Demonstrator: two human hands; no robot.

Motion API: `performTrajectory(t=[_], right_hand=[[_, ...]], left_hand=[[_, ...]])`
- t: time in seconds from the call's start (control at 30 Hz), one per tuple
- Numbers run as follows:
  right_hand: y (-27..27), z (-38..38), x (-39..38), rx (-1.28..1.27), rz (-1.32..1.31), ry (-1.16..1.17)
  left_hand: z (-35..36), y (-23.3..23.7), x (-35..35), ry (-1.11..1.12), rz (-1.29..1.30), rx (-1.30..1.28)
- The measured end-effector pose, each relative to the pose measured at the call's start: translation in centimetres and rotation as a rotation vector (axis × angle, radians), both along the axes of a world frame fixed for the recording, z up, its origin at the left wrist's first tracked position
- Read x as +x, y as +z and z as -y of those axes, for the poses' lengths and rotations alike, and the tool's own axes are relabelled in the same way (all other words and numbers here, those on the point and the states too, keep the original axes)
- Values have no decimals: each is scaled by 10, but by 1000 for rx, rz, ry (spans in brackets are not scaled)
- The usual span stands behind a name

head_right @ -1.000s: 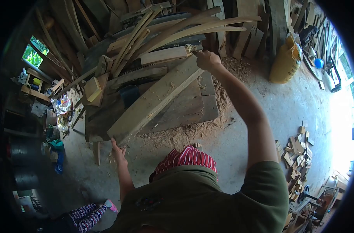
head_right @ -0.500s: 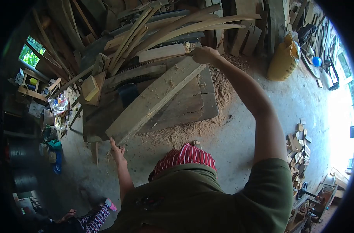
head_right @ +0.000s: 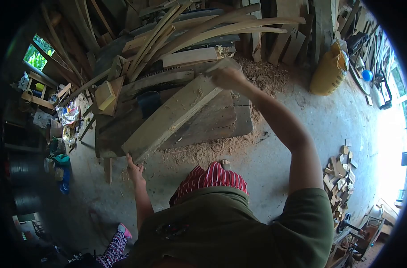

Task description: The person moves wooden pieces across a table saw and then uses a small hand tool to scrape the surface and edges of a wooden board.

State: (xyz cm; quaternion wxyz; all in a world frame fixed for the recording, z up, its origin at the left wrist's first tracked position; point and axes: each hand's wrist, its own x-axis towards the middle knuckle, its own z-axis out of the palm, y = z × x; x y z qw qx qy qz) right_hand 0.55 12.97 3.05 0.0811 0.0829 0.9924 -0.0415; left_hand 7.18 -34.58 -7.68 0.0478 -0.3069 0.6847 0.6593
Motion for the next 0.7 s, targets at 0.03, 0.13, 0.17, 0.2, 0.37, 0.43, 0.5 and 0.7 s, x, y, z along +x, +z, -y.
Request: performTrajectory(t=[0.03, 0.13, 0.17, 0.2, 0.37, 0.43, 0.5, 0.7], right_hand=[[12, 5, 0, 0, 7, 4], [25, -2, -10, -529, 144, 186], [23, -15, -22, -529, 142, 187], [23, -27, -33, -270, 154, 36], [5, 19, -28, 122, 39, 83], [24, 14, -41, 76, 178, 117], [35, 4, -56, 27, 299, 150], [-2, -12, -83, -339, 320, 13]], left_hand=[[0, 0, 0, -5, -5, 15], [4, -5, 1, 23, 4, -6], [4, -6, 0, 52, 14, -26], [5, -6, 1, 51, 13, -24], [3, -4, -1, 7, -2, -6], [-1, -3, 3, 5, 5, -12], [4, -4, -1, 1, -5, -21], [8, -16, -3, -1, 1, -18]])
